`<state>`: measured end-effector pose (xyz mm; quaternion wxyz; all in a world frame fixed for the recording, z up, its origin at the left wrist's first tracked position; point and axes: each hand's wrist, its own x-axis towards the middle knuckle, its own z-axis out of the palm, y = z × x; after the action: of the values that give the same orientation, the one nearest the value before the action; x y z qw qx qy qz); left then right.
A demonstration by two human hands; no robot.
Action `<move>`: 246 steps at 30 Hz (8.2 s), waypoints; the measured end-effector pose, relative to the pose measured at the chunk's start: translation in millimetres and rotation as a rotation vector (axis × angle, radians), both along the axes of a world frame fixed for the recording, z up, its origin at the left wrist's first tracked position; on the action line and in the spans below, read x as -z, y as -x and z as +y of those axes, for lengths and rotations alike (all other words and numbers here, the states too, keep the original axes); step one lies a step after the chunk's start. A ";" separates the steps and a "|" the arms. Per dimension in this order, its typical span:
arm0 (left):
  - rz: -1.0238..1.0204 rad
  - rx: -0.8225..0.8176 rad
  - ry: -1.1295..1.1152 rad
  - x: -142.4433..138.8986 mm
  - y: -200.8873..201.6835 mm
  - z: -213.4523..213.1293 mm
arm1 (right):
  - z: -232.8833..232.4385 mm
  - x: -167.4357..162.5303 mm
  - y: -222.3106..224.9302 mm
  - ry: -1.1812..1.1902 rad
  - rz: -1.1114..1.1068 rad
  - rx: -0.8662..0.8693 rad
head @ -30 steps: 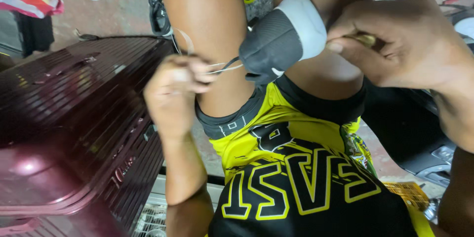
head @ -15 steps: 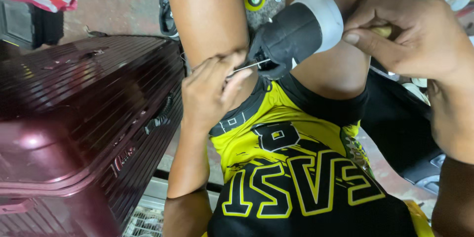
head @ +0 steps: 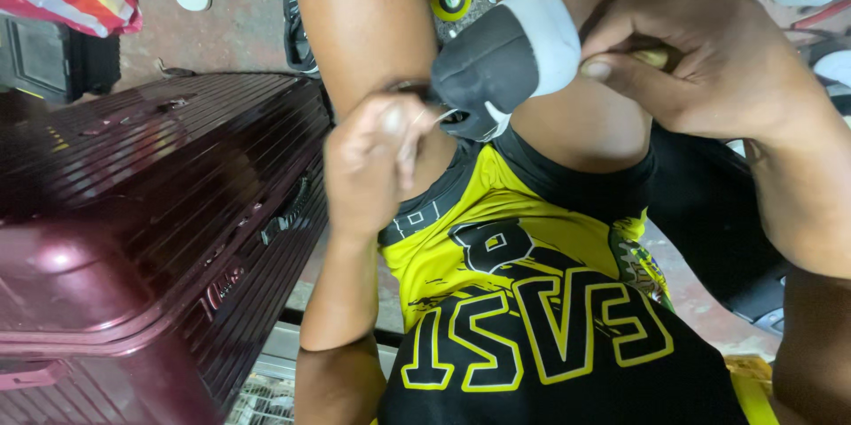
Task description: The person sits on the floor and sews a black and white sneaker using a needle and white thread. They repeatedly push the needle through the shoe's upper and pull the thread tight to secure the stitching.
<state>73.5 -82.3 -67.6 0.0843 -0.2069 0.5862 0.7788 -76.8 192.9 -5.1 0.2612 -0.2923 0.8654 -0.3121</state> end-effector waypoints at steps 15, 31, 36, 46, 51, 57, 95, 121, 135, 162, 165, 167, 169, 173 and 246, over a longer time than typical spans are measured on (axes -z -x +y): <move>0.159 0.292 0.195 3.7 57.5 24.1 | 10.6 -1.4 9.2 0.187 0.092 -0.164; 0.244 0.413 0.225 11.1 63.6 21.5 | 11.8 3.4 13.5 0.134 0.133 -0.222; 0.175 0.384 0.143 9.7 62.2 22.2 | 12.1 7.5 11.6 0.098 0.126 -0.239; 0.194 0.434 0.222 0.2 66.5 15.5 | -3.8 -9.0 -3.1 -0.003 0.454 -0.260; 0.172 0.488 0.255 -2.5 70.0 16.4 | -5.6 -20.0 -4.3 -0.175 0.731 -0.293; 0.248 0.506 0.207 1.9 73.3 14.5 | 1.1 -0.3 15.8 -0.087 0.861 -0.352; 0.726 0.461 1.335 -70.8 84.2 120.5 | 78.0 28.1 1.4 -0.078 0.711 -0.079; 0.472 -0.209 -0.345 -21.1 51.1 35.1 | -16.7 12.0 -22.2 0.453 -0.109 0.150; 0.477 -0.173 -0.361 -17.3 48.9 31.5 | -26.8 27.6 -35.2 0.460 0.283 0.051; 0.688 0.359 0.618 -44.2 68.6 59.5 | 7.1 0.3 -6.5 0.200 0.473 -0.058; 0.689 0.369 0.592 -44.1 69.2 57.6 | 48.8 -3.9 -2.4 0.002 0.456 -0.043; 0.676 0.381 0.602 -44.7 68.6 55.5 | 75.8 -4.6 -3.2 -0.108 0.455 -0.018; 0.671 0.403 0.622 -45.4 67.7 53.9 | 92.9 1.0 -7.9 -0.158 0.449 0.008; 0.642 0.410 0.619 -48.8 66.0 52.3 | 111.4 8.0 -14.5 -0.214 0.436 0.048; 0.469 0.072 0.923 8.5 29.4 21.3 | -6.6 12.8 -16.2 0.056 0.288 -0.012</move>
<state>44.1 -61.0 -76.1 -0.1225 -0.0221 0.8786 0.4610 -60.6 186.3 -17.9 0.1281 -0.3462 0.8831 -0.2897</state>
